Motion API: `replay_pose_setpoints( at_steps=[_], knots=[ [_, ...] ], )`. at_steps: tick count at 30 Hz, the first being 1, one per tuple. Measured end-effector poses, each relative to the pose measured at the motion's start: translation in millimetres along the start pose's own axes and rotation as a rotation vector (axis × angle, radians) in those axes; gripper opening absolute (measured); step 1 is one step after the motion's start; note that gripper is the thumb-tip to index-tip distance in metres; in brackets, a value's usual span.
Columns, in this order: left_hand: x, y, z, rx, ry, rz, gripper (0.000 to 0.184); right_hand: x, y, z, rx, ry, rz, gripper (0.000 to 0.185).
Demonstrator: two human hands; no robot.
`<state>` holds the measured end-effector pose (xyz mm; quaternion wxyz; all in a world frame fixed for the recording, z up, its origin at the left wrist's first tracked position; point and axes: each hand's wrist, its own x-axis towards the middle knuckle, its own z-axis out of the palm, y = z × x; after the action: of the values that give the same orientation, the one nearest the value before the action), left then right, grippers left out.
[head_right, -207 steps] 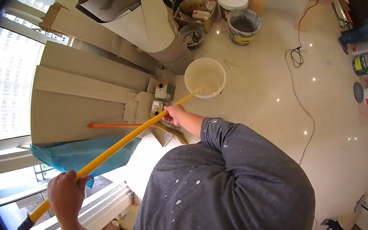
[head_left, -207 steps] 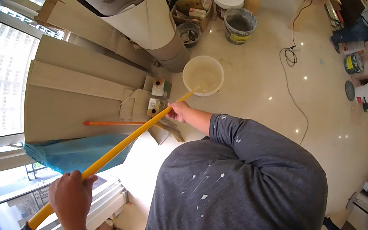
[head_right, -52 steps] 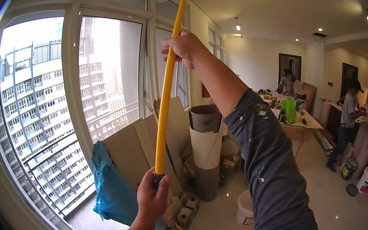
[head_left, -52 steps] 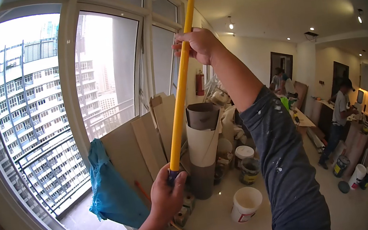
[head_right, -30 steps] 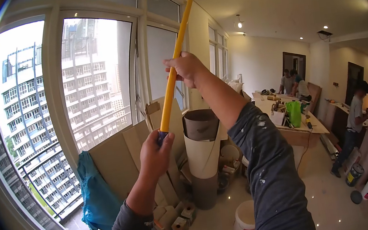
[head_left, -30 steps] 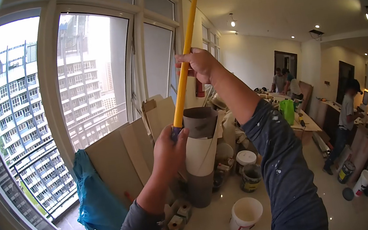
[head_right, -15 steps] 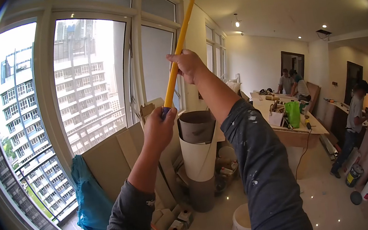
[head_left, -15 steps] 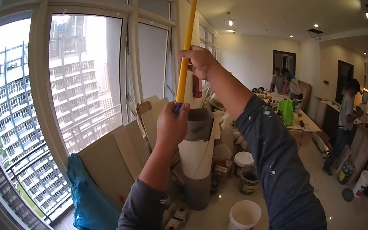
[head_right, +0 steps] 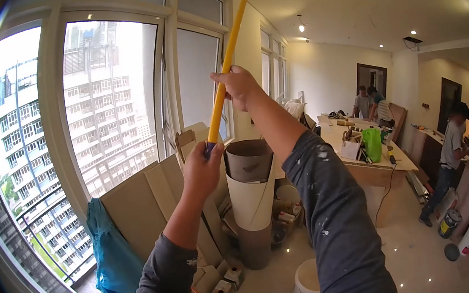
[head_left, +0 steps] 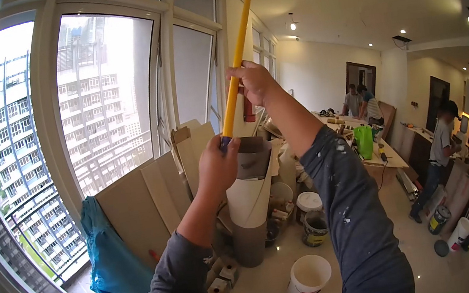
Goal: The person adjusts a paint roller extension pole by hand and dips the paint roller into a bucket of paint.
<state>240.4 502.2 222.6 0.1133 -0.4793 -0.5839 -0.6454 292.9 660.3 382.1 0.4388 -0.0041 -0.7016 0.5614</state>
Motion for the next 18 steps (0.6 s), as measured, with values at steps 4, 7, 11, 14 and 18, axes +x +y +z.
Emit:
replay_pose_setpoints(
  at_steps=[4, 7, 11, 14, 18],
  knots=[
    [1.3, -3.7, 2.8, -0.012, 0.01, 0.012, 0.038, 1.4, 1.5, -0.2, 0.01, 0.01, 0.001, 0.034],
    [-16.8, -10.8, -7.8, -0.015, -0.058, -0.05, 0.04, -17.5, 4.9, 10.5, -0.032, 0.006, 0.035, 0.032],
    [-48.1, -29.2, -17.8, -0.04, 0.015, -0.008, 0.033, -50.0, 9.4, 30.1, -0.022, -0.032, 0.018, 0.04],
    [-71.1, -32.5, -35.1, -0.016, 0.002, -0.011, 0.033, -74.3, 7.2, 46.8, -0.05, -0.05, 0.012, 0.05],
    [-105.5, -34.3, -61.0, -0.071, -0.001, -0.022, 0.035, -107.8, 9.2, 70.0, -0.037, -0.1, -0.018, 0.061]
  ],
)
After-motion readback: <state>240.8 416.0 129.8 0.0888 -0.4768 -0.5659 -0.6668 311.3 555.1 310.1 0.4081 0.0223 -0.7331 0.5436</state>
